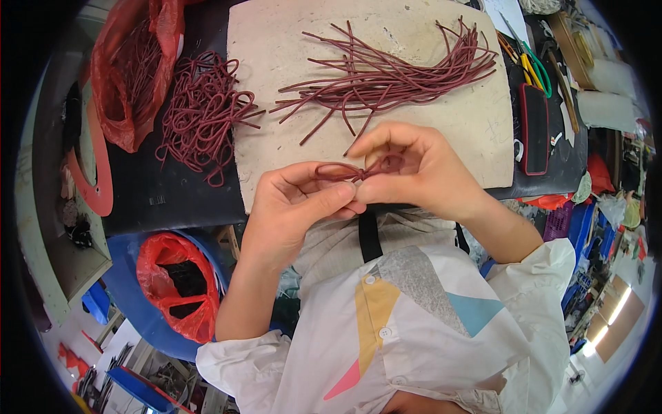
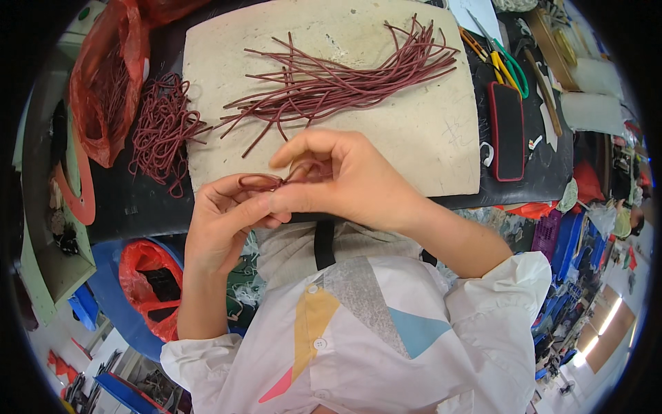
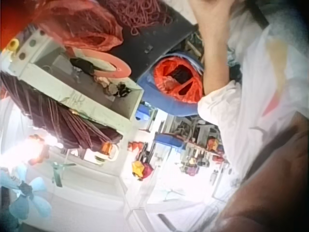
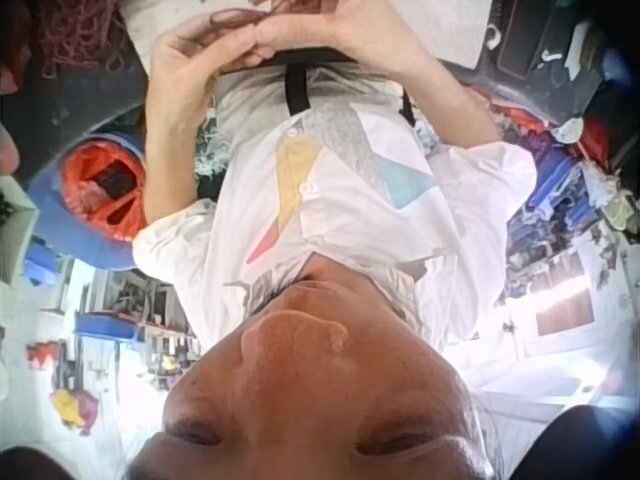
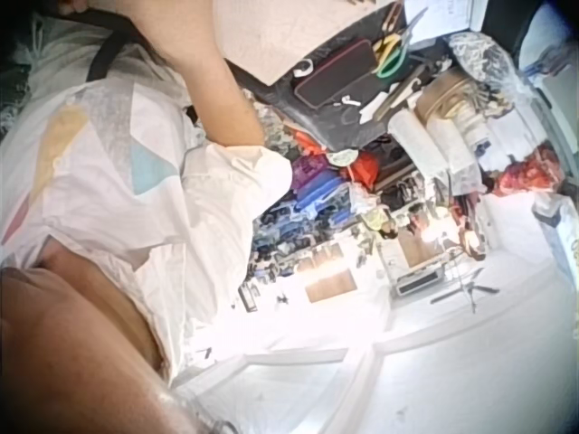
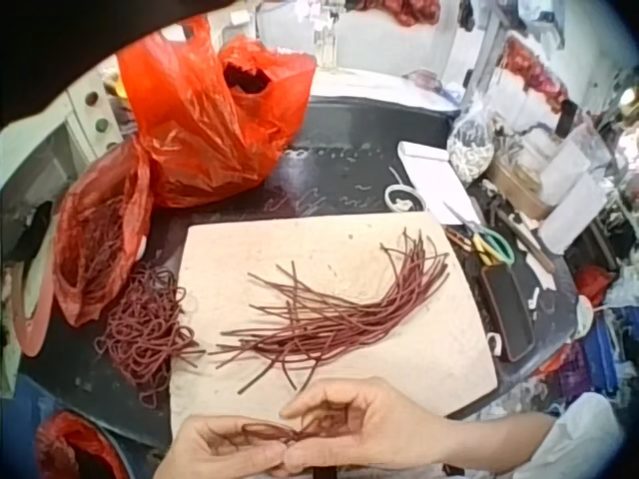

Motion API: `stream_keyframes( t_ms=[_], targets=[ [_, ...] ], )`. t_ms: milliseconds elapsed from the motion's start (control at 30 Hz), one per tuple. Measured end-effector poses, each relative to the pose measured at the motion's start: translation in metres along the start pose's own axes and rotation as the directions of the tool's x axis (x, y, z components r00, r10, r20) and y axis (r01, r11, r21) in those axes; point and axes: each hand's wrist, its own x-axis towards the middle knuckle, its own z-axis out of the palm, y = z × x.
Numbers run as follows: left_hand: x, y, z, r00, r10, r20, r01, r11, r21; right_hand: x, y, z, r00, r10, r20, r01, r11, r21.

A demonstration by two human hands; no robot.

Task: The recorder is manually tying knots in multiple thin red cord-like shoe components at a workbench.

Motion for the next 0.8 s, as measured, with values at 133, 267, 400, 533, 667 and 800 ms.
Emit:
stream_keyframes(
  t_ms=[133,267,400,533,667,800],
  targets=[
    [-0.004,-0.003,0.004,0.999,-0.030,-0.024,0.028,0.998,-0.060,-0.001,0.001,0.003,1.000,0.022,-0.003,-0.022,0.999,-0.049],
    [-0.005,-0.008,0.003,1.000,0.013,-0.011,-0.014,0.999,-0.033,-0.002,-0.004,0.006,0.998,0.060,-0.013,-0.060,0.998,-0.032],
    [-0.006,-0.010,0.003,1.000,0.015,-0.011,-0.016,0.999,-0.039,-0.002,-0.003,0.004,0.997,0.080,-0.020,-0.081,0.995,-0.051],
    [-0.006,-0.012,0.001,1.000,0.020,0.001,-0.020,0.999,-0.045,-0.002,-0.002,0.003,0.996,0.089,0.001,-0.089,0.995,-0.047],
    [-0.008,-0.012,0.003,0.999,0.038,-0.008,-0.038,0.999,-0.002,-0.001,-0.001,0.001,0.996,0.085,0.026,-0.083,0.994,-0.066],
    [-0.005,-0.007,0.006,0.997,0.044,-0.068,-0.038,0.995,0.090,0.002,-0.004,-0.006,0.982,0.188,0.037,-0.191,0.974,0.122]
  ],
)
